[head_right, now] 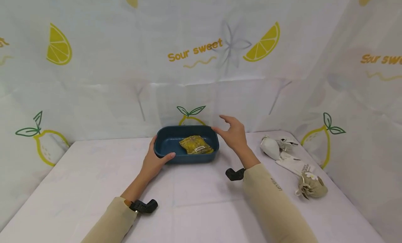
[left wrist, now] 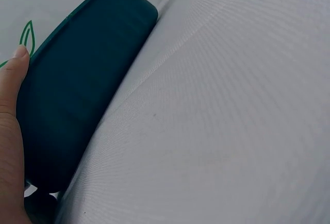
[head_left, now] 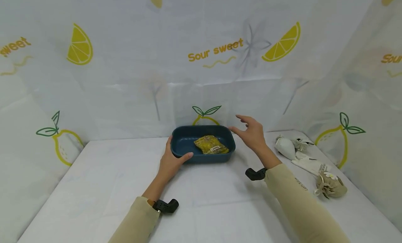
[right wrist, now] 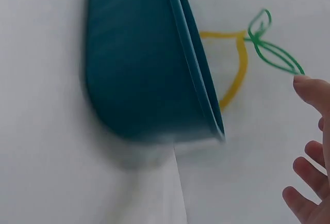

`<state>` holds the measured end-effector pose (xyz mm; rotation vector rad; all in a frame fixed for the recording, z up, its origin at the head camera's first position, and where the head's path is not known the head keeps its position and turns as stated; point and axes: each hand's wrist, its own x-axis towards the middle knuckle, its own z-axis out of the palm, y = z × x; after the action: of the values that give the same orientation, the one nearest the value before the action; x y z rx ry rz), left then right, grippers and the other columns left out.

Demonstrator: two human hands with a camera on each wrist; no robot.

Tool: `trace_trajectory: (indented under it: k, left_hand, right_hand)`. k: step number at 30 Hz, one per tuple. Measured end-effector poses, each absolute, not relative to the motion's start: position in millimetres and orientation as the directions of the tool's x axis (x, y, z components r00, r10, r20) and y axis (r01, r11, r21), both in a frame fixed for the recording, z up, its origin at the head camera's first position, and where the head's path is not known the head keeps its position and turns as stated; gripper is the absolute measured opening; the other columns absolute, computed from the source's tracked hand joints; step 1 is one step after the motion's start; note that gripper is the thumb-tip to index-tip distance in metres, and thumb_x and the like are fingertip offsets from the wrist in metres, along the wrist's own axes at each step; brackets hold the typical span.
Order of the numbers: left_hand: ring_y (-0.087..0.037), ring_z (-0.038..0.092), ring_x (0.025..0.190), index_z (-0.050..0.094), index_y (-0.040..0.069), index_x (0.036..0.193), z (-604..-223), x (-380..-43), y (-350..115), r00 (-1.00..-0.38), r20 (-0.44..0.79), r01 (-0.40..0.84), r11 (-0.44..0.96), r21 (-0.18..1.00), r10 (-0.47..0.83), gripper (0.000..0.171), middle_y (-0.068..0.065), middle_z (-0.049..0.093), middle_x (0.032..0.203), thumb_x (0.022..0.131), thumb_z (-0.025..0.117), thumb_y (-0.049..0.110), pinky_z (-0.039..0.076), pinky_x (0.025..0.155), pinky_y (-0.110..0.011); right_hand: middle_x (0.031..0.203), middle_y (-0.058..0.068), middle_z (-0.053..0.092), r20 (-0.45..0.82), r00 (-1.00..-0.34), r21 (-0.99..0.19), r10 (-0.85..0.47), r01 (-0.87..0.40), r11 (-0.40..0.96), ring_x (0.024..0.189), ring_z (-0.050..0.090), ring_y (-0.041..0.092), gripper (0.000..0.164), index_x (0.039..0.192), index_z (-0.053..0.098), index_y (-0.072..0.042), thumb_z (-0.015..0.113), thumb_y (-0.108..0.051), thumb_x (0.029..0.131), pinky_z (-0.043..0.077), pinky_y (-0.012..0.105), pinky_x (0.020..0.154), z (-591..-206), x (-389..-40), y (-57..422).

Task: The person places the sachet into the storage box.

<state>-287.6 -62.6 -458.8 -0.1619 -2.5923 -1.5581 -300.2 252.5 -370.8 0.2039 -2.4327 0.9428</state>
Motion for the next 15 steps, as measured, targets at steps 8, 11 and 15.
trace_trajectory:
  k: [8, 11, 15]
  left_hand:
    - [-0.044, 0.038, 0.147, 0.007, 0.03, 0.164, -458, -289, -63, -0.988, 0.152, 0.146, 0.472, 0.869, 0.027, 0.116, -0.014, 0.026, 0.168, 0.079, 0.08, 0.06, 0.038, 0.112, -0.065]
    - [-0.043, 0.038, 0.148, 0.008, 0.029, 0.164, -459, -289, -63, -0.988, 0.155, 0.15, 0.472, 0.869, 0.028, 0.116, -0.014, 0.025, 0.168, 0.079, 0.08, 0.059, 0.038, 0.112, -0.065]
    - [-0.043, 0.037, 0.148, 0.007, 0.029, 0.164, -459, -289, -63, -0.987, 0.155, 0.153, 0.472, 0.868, 0.035, 0.115, -0.014, 0.025, 0.168, 0.079, 0.079, 0.059, 0.037, 0.113, -0.065]
  right_hand:
    - [0.15, 0.022, 0.052, 0.502, -0.848, -0.603, 0.171, -0.201, 0.772, 0.14, 0.047, 0.042, 0.072, 0.147, 0.053, -0.007, 0.08, -0.036, 0.087, 0.04, 0.061, 0.111, -385, -293, 305]
    - [0.152, 0.023, 0.049, 0.491, -0.845, -0.617, 0.212, -0.166, 0.769, 0.143, 0.042, 0.044, 0.076, 0.148, 0.05, -0.005, 0.08, -0.037, 0.087, 0.036, 0.062, 0.114, -395, -288, 323]
    - [0.154, 0.023, 0.046, 0.472, -0.841, -0.622, 0.264, -0.106, 0.776, 0.144, 0.038, 0.046, 0.077, 0.15, 0.048, -0.004, 0.08, -0.036, 0.087, 0.032, 0.063, 0.115, -410, -281, 345]
